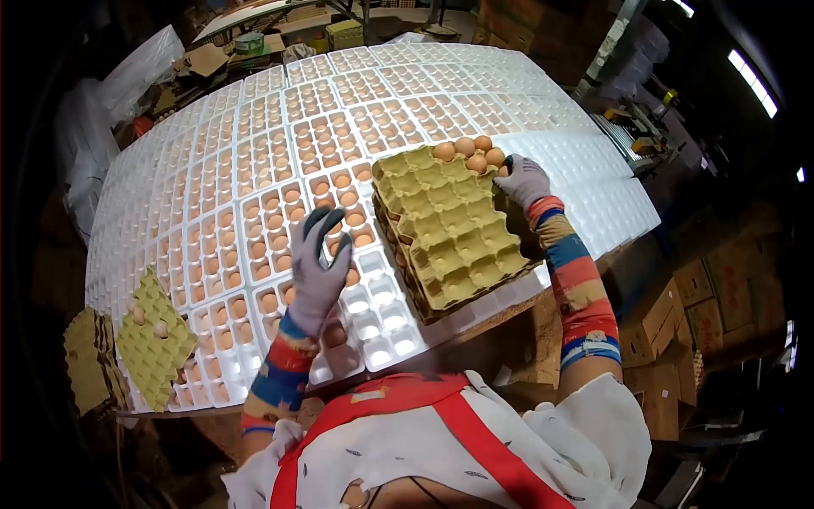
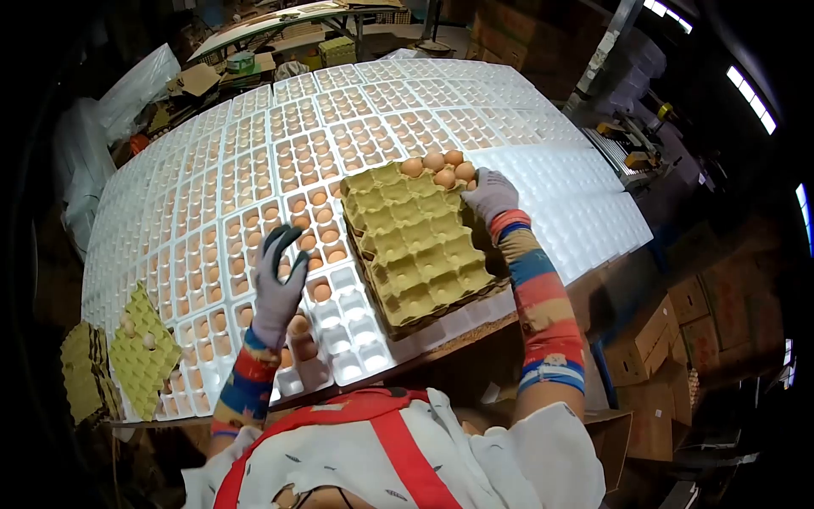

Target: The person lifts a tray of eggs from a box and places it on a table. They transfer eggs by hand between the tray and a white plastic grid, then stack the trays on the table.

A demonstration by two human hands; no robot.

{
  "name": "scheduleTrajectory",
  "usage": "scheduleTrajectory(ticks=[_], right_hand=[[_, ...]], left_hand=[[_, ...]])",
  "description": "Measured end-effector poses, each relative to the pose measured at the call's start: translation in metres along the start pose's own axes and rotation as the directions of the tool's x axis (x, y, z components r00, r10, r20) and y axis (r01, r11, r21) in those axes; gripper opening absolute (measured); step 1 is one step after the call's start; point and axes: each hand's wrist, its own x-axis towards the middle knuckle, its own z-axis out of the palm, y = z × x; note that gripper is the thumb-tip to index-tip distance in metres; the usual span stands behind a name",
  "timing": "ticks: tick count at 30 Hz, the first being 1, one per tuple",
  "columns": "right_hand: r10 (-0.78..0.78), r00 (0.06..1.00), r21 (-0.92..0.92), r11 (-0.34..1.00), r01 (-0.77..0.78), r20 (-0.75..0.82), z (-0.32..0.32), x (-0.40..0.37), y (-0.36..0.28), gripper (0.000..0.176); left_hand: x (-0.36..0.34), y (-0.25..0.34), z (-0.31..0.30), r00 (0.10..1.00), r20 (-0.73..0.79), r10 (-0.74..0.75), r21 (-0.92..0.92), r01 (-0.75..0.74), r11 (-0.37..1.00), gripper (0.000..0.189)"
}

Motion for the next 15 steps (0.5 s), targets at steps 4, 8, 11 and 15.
scheduleTrajectory(ticks=[4,8,11,15], right_hand=[[0.053,0.978,0.852,0.483,-0.203,0.203,-0.019,-0.001,0.041,0.042],[-0.042,0.935,0.912,-0.210,-0.354,0.353,-0.020,0.014,0.077,0.027],[-0.345,0.902,0.485,0.761,0.431,-0.260,-0.010,0.028,0.035,0.029],[-0.626,0.762,-0.163,0.745,0.647,0.165,-0.025,0.035,0.011,0.030]], left_hand=[[0.088,0.025,0.097,0.955,0.235,0.181,0.263,-0.242,0.934,0.056],[0.146,0.004,0.183,0.883,0.430,-0.188,0.435,-0.020,0.900,0.065],[0.160,-0.039,0.215,0.874,0.477,-0.093,0.385,-0.112,0.916,0.056],[0.155,-0.038,0.206,0.967,0.240,-0.090,-0.105,0.118,0.988,0.039]])
